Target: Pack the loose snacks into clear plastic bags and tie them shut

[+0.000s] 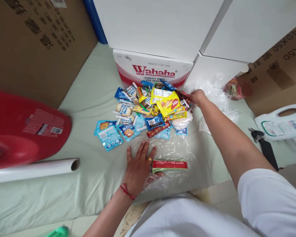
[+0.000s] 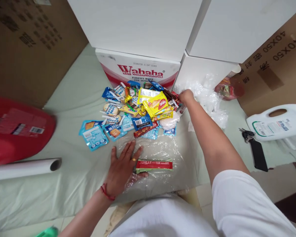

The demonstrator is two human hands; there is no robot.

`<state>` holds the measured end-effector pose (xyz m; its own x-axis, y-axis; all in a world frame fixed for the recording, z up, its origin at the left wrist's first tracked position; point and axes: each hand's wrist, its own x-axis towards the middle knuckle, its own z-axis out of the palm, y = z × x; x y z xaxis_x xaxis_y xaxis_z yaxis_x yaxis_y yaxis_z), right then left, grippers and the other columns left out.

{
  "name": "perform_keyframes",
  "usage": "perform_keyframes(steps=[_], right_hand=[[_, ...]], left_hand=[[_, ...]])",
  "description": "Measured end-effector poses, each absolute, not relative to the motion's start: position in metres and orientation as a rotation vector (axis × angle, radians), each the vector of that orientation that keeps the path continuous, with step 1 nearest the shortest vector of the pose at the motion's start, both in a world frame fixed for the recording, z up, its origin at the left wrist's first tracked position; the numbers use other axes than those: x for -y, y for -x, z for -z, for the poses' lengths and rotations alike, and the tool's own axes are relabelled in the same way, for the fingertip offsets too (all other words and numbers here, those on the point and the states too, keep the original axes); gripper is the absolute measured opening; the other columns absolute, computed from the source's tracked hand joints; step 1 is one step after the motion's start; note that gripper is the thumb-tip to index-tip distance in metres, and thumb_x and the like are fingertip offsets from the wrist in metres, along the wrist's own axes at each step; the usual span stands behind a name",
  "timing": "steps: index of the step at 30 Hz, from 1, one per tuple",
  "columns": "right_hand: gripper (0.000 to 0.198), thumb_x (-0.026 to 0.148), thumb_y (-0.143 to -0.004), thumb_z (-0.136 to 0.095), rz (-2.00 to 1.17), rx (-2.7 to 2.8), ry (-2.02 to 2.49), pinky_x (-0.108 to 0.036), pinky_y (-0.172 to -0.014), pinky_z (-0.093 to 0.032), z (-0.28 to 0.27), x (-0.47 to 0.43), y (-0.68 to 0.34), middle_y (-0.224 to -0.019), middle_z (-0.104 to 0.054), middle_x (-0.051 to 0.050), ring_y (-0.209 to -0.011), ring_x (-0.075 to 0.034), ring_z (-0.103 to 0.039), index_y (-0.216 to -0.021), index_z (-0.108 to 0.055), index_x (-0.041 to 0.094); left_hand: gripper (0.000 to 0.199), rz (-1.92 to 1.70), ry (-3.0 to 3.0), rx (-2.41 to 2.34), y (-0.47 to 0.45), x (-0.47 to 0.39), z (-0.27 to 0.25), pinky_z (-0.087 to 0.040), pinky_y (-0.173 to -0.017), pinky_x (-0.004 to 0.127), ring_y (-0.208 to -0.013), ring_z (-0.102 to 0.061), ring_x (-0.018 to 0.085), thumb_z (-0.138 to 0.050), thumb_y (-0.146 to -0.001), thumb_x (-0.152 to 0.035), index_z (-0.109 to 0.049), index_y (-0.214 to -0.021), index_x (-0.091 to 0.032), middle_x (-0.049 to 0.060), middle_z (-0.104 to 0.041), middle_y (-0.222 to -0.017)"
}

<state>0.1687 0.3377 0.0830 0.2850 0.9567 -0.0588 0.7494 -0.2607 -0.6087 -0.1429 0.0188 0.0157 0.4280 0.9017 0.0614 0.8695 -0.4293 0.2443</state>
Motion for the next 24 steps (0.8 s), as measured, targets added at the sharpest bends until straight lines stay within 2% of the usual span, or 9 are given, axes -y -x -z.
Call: perform_keyframes(steps=[3,6,10,14,18,21,24], right_hand=[[0.007,0.017,-0.089,-0.067,-0.583,1.533,2.089,-0.033,-0.065,-0.057,-0.104,-0.315,-0.175,-0.068,-0.066,-0.005,-0.060,-0.020,-0.070,-0.085,-0.070,0.012],[0.010,0.019,-0.093,-0.063,-0.437,1.554,1.980,-0.031,-0.065,-0.056,-0.130,-0.284,-0.184,-0.075,-0.068,-0.004,-0.063,-0.019,-0.072,-0.095,-0.070,0.013],[0.009,0.025,-0.093,-0.064,-0.248,1.506,1.715,-0.027,-0.056,-0.053,-0.163,-0.232,-0.196,-0.076,-0.068,-0.001,-0.058,-0.016,-0.068,-0.093,-0.068,0.017],[0.009,0.028,-0.086,-0.070,-0.235,1.210,1.408,-0.026,-0.052,-0.053,-0.178,-0.174,-0.195,-0.072,-0.064,0.002,-0.051,-0.011,-0.058,-0.091,-0.068,0.021],[0.017,0.030,-0.074,-0.080,-0.554,0.885,1.318,-0.019,-0.043,-0.046,-0.156,-0.115,-0.165,-0.058,-0.053,0.008,-0.044,-0.006,-0.046,-0.076,-0.065,0.021],[0.031,0.036,-0.065,-0.090,-0.928,0.724,1.374,-0.017,-0.044,-0.049,-0.124,-0.076,-0.129,-0.061,-0.056,0.008,-0.047,-0.006,-0.049,-0.080,-0.068,0.021],[0.039,0.042,-0.061,-0.094,-1.159,0.559,1.388,-0.016,-0.048,-0.053,-0.095,-0.051,-0.096,-0.063,-0.058,0.007,-0.050,-0.005,-0.051,-0.082,-0.069,0.020]], left_hand=[[0.081,-0.285,-2.499,-1.570,0.143,-0.019,-0.014,-0.004,-0.123,0.078,-0.156,-0.033,0.042,-0.055,-0.094,-0.066,-0.046,-0.158,-0.018,0.022,-0.028,-0.170],[0.080,-0.307,-2.505,-1.578,0.143,-0.019,-0.012,-0.004,-0.123,0.078,-0.156,-0.034,0.042,-0.056,-0.094,-0.063,-0.047,-0.157,-0.016,0.023,-0.031,-0.169],[0.077,-0.334,-2.515,-1.581,0.143,-0.019,-0.012,-0.003,-0.124,0.078,-0.155,-0.036,0.043,-0.056,-0.094,-0.059,-0.048,-0.156,-0.015,0.024,-0.033,-0.168],[0.076,-0.334,-2.509,-1.575,0.141,-0.019,-0.015,0.000,-0.125,0.076,-0.155,-0.036,0.041,-0.051,-0.096,-0.054,-0.044,-0.157,-0.009,0.025,-0.033,-0.167],[0.081,-0.311,-2.493,-1.576,0.140,-0.019,-0.014,0.001,-0.124,0.076,-0.157,-0.032,0.041,-0.050,-0.096,-0.052,-0.038,-0.160,-0.004,0.025,-0.029,-0.169],[0.081,-0.265,-2.485,-1.585,0.140,-0.019,-0.014,0.001,-0.124,0.077,-0.157,-0.031,0.041,-0.049,-0.096,-0.050,-0.036,-0.160,-0.003,0.026,-0.028,-0.169],[0.081,-0.259,-2.498,-1.584,0.140,-0.019,-0.014,0.000,-0.124,0.077,-0.157,-0.031,0.041,-0.049,-0.097,-0.050,-0.034,-0.161,-0.003,0.027,-0.028,-0.168]])
